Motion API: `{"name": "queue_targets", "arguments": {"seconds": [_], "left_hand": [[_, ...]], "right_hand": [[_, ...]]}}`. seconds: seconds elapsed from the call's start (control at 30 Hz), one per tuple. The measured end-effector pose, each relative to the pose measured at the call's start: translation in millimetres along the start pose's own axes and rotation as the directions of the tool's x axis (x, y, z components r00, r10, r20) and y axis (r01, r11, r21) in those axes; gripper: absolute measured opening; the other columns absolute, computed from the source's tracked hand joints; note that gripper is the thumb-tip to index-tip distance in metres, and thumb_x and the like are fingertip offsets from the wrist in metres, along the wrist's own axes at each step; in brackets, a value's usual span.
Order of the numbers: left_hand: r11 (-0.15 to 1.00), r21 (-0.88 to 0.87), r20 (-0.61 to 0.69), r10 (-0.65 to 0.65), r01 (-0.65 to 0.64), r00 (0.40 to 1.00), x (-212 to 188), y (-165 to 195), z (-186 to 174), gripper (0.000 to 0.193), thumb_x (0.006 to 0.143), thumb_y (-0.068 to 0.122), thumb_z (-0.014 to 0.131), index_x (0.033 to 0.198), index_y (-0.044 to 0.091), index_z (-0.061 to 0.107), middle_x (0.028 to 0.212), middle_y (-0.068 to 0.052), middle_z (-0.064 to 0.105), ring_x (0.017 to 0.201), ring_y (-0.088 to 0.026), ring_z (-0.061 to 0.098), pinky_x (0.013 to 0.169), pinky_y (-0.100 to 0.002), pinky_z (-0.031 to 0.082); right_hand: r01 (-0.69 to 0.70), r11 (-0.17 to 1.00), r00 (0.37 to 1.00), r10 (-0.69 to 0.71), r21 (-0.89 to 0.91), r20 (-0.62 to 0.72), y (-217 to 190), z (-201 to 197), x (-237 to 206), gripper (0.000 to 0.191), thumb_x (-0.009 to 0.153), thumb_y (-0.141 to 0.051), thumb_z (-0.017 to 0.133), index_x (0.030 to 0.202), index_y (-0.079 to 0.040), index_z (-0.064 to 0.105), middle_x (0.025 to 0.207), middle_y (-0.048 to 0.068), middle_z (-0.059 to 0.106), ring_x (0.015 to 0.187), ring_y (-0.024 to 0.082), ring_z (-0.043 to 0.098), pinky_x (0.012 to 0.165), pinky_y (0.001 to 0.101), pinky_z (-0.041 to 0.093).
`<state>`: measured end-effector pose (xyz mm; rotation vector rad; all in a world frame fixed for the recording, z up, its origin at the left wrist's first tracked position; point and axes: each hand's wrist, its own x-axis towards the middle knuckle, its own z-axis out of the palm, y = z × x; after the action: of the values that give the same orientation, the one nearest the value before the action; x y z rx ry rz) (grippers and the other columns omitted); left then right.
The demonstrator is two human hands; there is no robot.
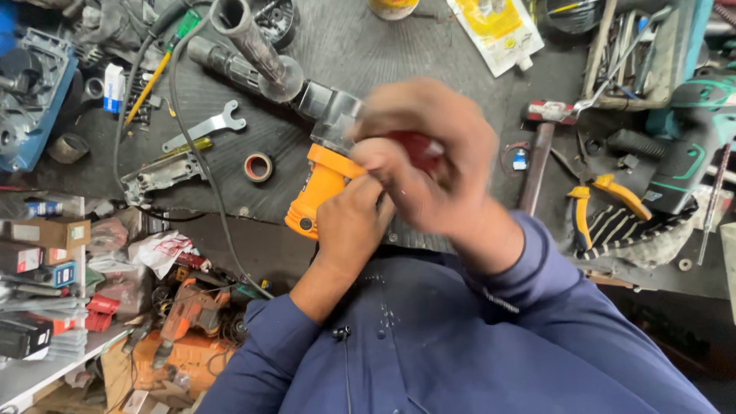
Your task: The person repairs a disassembled orange power tool on a cluttered workbench. They strip and twist the tool's power cord wires by hand, connect the wires to the switch inside the housing, secure components, and use a screwdriver to tighten screws while reassembling the tool's switch assembly.
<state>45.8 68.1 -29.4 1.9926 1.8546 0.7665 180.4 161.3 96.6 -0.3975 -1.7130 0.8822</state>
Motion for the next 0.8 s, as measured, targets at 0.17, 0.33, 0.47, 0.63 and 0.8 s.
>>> {"name": "queue_targets", "arguments": {"seconds": [0.17, 0.33, 0.47, 0.63, 0.8], "left_hand": [[1.000, -0.028, 0.008, -0.006, 0.007, 1.000, 5.5, 8.5, -11.0, 0.013, 0.091, 0.021, 0.073, 0.091, 0.012, 0.065, 0.088, -0.008, 0.067, 0.075, -0.035, 0.067, 0.064, -0.048, 0.051], [0.997, -0.055, -0.042, 0.052, -0.054, 0.998, 2.3, 8.6, -13.9, 0.021, 0.086, 0.021, 0.074, 0.099, 0.008, 0.065, 0.090, -0.012, 0.067, 0.077, -0.038, 0.066, 0.065, -0.049, 0.051], [1.000, 0.007, 0.097, -0.019, 0.019, 0.995, 1.3, 5.2, -10.3, 0.026, 0.087, 0.027, 0.078, 0.096, 0.006, 0.064, 0.086, -0.014, 0.067, 0.075, -0.038, 0.066, 0.064, -0.049, 0.050], [0.998, -0.019, -0.020, 0.052, -0.052, 0.998, 3.1, 9.3, -10.6, 0.014, 0.092, 0.021, 0.073, 0.098, 0.012, 0.067, 0.089, -0.008, 0.067, 0.075, -0.033, 0.067, 0.064, -0.045, 0.051], [0.999, -0.025, -0.005, 0.046, -0.046, 0.999, 5.6, 12.0, -13.5, 0.012, 0.092, 0.020, 0.072, 0.099, 0.012, 0.067, 0.091, -0.006, 0.067, 0.075, -0.032, 0.067, 0.062, -0.045, 0.050]], "right_hand": [[-0.190, 0.982, 0.981, 0.191, 0.012, -0.046, -24.4, 8.3, 0.0, 0.026, 0.097, -0.023, 0.057, 0.092, 0.002, 0.062, 0.074, 0.005, 0.060, 0.061, 0.013, 0.055, 0.060, 0.0278, 0.045], [-0.347, 0.825, 0.835, 0.056, 0.446, 0.547, 3.1, -24.9, 38.1, 0.032, 0.103, -0.027, 0.056, 0.090, 0.002, 0.059, 0.069, 0.004, 0.054, 0.057, 0.012, 0.049, 0.057, 0.0276, 0.040], [-0.523, 0.439, 0.760, -0.147, 0.731, 0.633, 16.4, -20.3, 42.3, 0.038, 0.108, -0.029, 0.056, 0.087, 0.002, 0.056, 0.065, 0.003, 0.049, 0.053, 0.011, 0.044, 0.054, 0.0274, 0.036], [-0.418, 0.579, 0.879, 0.062, 0.700, 0.473, 22.1, -6.1, 41.1, 0.046, 0.114, -0.033, 0.055, 0.085, 0.002, 0.052, 0.060, 0.002, 0.043, 0.049, 0.010, 0.038, 0.051, 0.0272, 0.032], [-0.172, 0.890, 0.981, 0.117, 0.423, 0.152, 5.2, -3.1, 9.8, 0.052, 0.119, -0.043, 0.047, 0.095, 0.003, 0.053, 0.065, 0.004, 0.045, 0.055, 0.012, 0.045, 0.053, 0.0292, 0.036]]}}
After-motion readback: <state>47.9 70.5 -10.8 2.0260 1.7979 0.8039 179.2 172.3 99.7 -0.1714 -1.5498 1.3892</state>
